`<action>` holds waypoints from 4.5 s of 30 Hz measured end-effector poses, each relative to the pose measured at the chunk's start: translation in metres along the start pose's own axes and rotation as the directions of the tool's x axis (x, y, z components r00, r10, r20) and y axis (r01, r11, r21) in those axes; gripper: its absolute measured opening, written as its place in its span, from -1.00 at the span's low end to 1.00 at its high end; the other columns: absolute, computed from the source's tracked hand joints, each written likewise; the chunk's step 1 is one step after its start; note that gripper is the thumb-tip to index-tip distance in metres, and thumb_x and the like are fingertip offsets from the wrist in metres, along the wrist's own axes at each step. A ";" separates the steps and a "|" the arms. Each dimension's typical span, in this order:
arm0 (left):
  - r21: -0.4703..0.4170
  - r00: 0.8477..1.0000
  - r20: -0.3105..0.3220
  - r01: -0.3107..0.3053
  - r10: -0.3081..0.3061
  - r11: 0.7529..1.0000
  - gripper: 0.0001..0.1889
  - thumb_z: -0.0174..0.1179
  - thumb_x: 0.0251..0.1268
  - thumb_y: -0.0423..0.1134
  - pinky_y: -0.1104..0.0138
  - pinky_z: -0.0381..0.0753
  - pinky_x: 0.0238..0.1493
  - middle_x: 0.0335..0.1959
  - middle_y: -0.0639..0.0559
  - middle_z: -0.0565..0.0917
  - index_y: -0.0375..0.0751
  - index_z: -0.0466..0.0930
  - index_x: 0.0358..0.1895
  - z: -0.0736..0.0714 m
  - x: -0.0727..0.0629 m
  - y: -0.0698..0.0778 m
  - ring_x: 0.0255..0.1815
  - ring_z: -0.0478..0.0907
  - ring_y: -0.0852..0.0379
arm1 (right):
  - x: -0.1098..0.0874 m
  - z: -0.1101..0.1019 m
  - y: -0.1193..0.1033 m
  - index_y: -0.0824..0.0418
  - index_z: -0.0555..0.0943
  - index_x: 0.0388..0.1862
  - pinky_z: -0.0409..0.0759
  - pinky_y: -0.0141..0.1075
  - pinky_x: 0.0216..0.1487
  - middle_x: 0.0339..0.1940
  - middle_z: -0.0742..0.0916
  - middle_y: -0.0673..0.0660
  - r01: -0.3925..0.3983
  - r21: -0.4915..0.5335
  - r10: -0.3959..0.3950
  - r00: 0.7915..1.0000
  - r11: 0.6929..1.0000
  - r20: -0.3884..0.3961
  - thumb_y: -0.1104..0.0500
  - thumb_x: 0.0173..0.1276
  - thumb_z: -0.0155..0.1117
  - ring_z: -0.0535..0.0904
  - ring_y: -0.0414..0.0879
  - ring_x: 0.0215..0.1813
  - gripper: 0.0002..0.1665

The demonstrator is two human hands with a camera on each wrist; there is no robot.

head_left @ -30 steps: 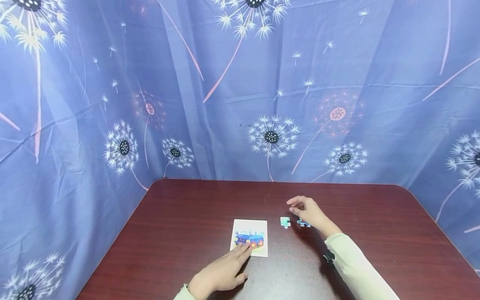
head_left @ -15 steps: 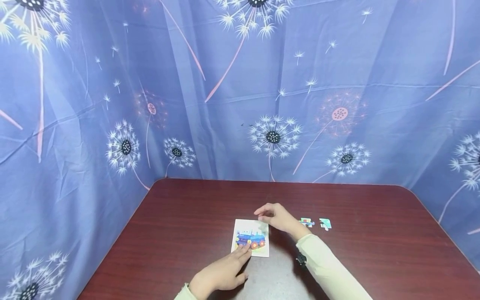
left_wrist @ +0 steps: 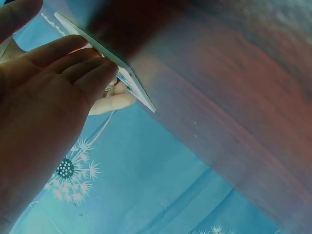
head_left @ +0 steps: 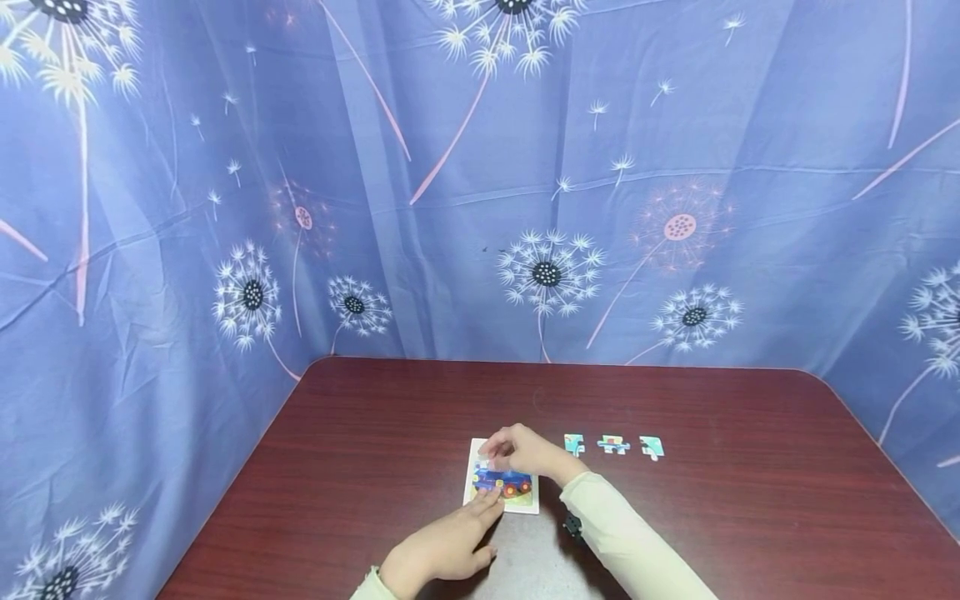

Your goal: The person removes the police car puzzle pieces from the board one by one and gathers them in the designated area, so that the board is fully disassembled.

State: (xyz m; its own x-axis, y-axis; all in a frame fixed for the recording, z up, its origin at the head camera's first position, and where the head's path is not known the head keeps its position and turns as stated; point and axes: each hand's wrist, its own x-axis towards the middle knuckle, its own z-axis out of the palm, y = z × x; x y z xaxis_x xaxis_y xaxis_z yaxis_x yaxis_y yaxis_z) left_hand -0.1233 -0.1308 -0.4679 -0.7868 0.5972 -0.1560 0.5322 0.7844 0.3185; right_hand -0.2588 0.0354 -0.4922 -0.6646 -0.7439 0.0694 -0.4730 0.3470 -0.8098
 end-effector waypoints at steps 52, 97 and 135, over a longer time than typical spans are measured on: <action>-0.028 0.999 0.017 0.029 -0.029 0.999 -0.40 0.15 0.32 -0.17 0.15 0.23 0.40 0.44 -0.23 0.24 -0.37 0.30 0.37 0.001 0.004 -0.003 0.47 0.16 -0.09 | -0.008 -0.017 -0.036 0.52 0.60 -0.16 0.56 -0.39 -0.32 -0.38 0.65 0.42 0.032 0.161 -0.029 0.999 0.986 -0.024 0.57 0.15 0.18 0.58 0.08 -0.33 -0.75; -0.043 1.000 0.019 0.020 -0.020 0.999 -0.40 0.15 0.30 -0.19 0.17 0.24 0.40 0.45 -0.25 0.22 -0.38 0.31 0.36 0.001 0.002 -0.002 0.46 0.17 -0.09 | -0.104 -0.073 0.035 0.45 0.65 -0.18 0.58 -0.31 -0.47 -0.46 0.68 0.23 -0.177 0.164 0.190 0.980 0.970 -0.065 0.47 0.19 0.24 0.54 -0.14 -0.47 -0.80; -0.025 0.999 0.019 0.045 -0.044 0.999 -0.40 0.16 0.30 -0.18 0.16 0.22 0.41 0.44 -0.23 0.24 -0.36 0.31 0.36 -0.002 0.003 0.000 0.46 0.16 -0.09 | -0.068 -0.057 0.019 0.42 0.66 -0.21 0.59 -0.41 -0.37 -0.39 0.73 0.17 -0.048 0.029 0.052 0.986 0.998 -0.159 0.38 0.23 0.32 0.60 -0.20 -0.37 -0.85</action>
State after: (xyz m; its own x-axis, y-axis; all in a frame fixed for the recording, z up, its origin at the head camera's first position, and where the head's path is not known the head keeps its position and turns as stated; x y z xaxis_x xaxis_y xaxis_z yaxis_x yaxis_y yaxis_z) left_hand -0.1260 -0.1289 -0.4668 -0.8035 0.5649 -0.1877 0.4884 0.8058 0.3348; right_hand -0.2554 0.1252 -0.4795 -0.7720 -0.6243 0.1193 -0.4235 0.3652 -0.8290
